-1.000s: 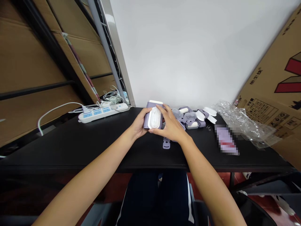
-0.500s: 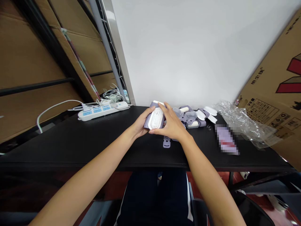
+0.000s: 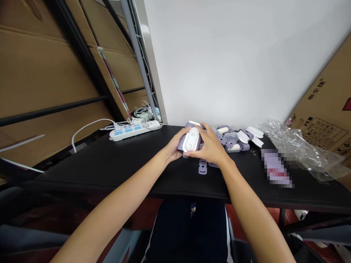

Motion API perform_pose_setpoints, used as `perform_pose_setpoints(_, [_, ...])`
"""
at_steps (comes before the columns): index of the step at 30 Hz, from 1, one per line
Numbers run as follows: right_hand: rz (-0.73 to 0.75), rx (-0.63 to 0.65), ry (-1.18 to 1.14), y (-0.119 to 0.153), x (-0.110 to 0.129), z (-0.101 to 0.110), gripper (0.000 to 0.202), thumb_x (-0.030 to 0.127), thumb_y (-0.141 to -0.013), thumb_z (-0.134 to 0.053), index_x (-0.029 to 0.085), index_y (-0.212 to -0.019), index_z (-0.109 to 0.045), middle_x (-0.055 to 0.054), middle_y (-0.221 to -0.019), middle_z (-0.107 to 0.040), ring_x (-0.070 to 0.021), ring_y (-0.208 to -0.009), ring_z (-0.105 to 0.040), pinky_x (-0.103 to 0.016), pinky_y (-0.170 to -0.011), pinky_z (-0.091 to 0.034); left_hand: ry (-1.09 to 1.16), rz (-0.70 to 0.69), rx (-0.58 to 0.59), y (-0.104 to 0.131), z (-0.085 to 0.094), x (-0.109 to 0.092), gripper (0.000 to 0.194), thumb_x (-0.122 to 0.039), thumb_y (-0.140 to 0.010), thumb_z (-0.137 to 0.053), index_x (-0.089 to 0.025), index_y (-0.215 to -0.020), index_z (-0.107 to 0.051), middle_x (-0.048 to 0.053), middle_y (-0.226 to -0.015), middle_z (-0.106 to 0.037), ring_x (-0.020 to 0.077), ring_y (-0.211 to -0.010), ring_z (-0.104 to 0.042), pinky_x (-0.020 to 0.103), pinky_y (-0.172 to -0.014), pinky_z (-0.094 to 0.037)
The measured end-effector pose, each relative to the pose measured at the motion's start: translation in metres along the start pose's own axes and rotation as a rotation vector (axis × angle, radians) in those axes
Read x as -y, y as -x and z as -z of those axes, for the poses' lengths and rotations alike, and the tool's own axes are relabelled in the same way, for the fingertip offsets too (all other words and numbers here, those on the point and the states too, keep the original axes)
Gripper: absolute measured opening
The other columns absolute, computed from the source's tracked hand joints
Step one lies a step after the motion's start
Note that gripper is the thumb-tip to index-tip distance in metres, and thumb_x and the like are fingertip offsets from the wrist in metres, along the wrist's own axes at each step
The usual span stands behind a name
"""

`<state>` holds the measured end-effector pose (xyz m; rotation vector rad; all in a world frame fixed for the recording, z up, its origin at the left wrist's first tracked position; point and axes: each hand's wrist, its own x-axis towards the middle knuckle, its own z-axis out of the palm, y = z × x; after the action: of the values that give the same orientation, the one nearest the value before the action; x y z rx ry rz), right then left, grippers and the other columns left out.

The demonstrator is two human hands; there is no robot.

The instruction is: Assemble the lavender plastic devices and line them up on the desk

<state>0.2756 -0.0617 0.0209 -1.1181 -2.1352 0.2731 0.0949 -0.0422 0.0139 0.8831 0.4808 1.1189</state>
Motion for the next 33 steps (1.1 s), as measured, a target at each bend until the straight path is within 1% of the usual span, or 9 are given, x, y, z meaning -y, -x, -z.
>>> perform_pose_setpoints(7, [0.024,-0.026,-0.059,0.001,-0.002,-0.003,0.107,0.064,-0.070,-0.089,0.030,-0.162,-0.046,-0.015,-0.173,-0.033,-0.0424,-0.156,-0.042,-0.062,-0.124,-0.043,-0.021,0.003,-0.021,-0.001,0.001,0.001,0.030,-0.040,-0.096,-0.068,-0.013,-0.109,-0.073,0.014,-0.095,-0.082,0.0254,-0.081,-0.080,0.037,-0.081,-0.066])
perform_pose_setpoints(9, [0.028,-0.030,-0.066,0.000,-0.004,-0.004,0.107,0.065,-0.071,-0.089,0.031,-0.163,-0.045,-0.015,-0.176,-0.030,-0.0430,-0.159,-0.039,-0.063,-0.124,-0.041,-0.030,0.003,-0.014,-0.001,0.001,0.001,0.033,-0.042,-0.096,-0.068,-0.013,-0.111,-0.074,0.015,-0.096,-0.082,0.0264,-0.083,-0.080,0.038,-0.081,-0.066])
perform_pose_setpoints(13, [0.036,-0.023,-0.027,0.000,-0.008,-0.007,0.113,0.067,-0.069,-0.090,0.031,-0.165,-0.041,-0.017,-0.181,-0.019,-0.0460,-0.165,-0.025,-0.070,-0.127,-0.032,-0.049,0.013,0.009,-0.002,0.004,0.001,0.035,-0.045,-0.098,-0.067,-0.014,-0.110,-0.075,0.015,-0.098,-0.083,0.0271,-0.084,-0.080,0.039,-0.080,-0.066])
perform_pose_setpoints(15, [0.029,0.011,-0.025,0.001,-0.008,-0.007,0.116,0.068,-0.070,-0.089,0.032,-0.167,-0.037,-0.017,-0.182,-0.016,-0.0454,-0.166,-0.024,-0.069,-0.126,-0.034,-0.057,0.023,0.004,-0.003,0.006,0.001,0.036,-0.046,-0.099,-0.066,-0.014,-0.109,-0.076,0.014,-0.097,-0.083,0.0264,-0.082,-0.080,0.038,-0.077,-0.065])
perform_pose_setpoints(18, [0.020,0.072,-0.025,0.004,-0.004,-0.006,0.120,0.070,-0.072,-0.088,0.033,-0.170,-0.029,-0.015,-0.183,-0.012,-0.0431,-0.165,-0.027,-0.064,-0.124,-0.040,-0.041,0.029,-0.011,-0.004,0.010,0.000,0.033,-0.045,-0.099,-0.067,-0.014,-0.107,-0.076,0.012,-0.094,-0.082,0.0241,-0.078,-0.078,0.036,-0.075,-0.064])
perform_pose_setpoints(23, [-0.015,0.183,-0.005,0.006,0.005,-0.004,0.126,0.070,-0.073,-0.088,0.041,-0.174,-0.017,-0.012,-0.182,-0.011,-0.0450,-0.162,-0.033,-0.067,-0.123,-0.042,-0.005,0.066,-0.028,-0.002,0.010,-0.005,0.031,-0.042,-0.101,-0.062,-0.014,-0.103,-0.076,0.011,-0.087,-0.081,0.0213,-0.073,-0.076,0.032,-0.072,-0.063])
perform_pose_setpoints(26, [-0.026,0.191,-0.007,0.006,0.004,-0.006,0.125,0.070,-0.075,-0.086,0.040,-0.174,-0.015,-0.011,-0.182,-0.013,-0.0435,-0.161,-0.035,-0.064,-0.122,-0.045,-0.004,0.103,-0.026,-0.001,0.010,-0.006,0.034,-0.043,-0.103,-0.059,-0.014,-0.107,-0.075,0.013,-0.090,-0.081,0.0211,-0.074,-0.076,0.033,-0.075,-0.064])
perform_pose_setpoints(29, [-0.009,0.180,0.005,0.005,0.001,-0.009,0.120,0.069,-0.078,-0.083,0.040,-0.173,-0.017,-0.011,-0.180,-0.016,-0.0429,-0.158,-0.040,-0.063,-0.121,-0.047,-0.023,0.131,-0.015,-0.001,0.010,-0.006,0.035,-0.045,-0.102,-0.060,-0.014,-0.106,-0.075,0.014,-0.090,-0.081,0.0221,-0.071,-0.076,0.035,-0.073,-0.064])
perform_pose_setpoints(33, [0.012,0.133,0.029,0.004,0.000,-0.014,0.117,0.062,-0.077,-0.085,0.038,-0.172,-0.020,-0.012,-0.177,-0.022,-0.0431,-0.153,-0.045,-0.062,-0.117,-0.050,-0.010,0.103,-0.025,0.000,0.007,-0.005,0.034,-0.044,-0.101,-0.061,-0.014,-0.106,-0.075,0.012,-0.089,-0.081,0.0213,-0.072,-0.076,0.034,-0.075,-0.063])
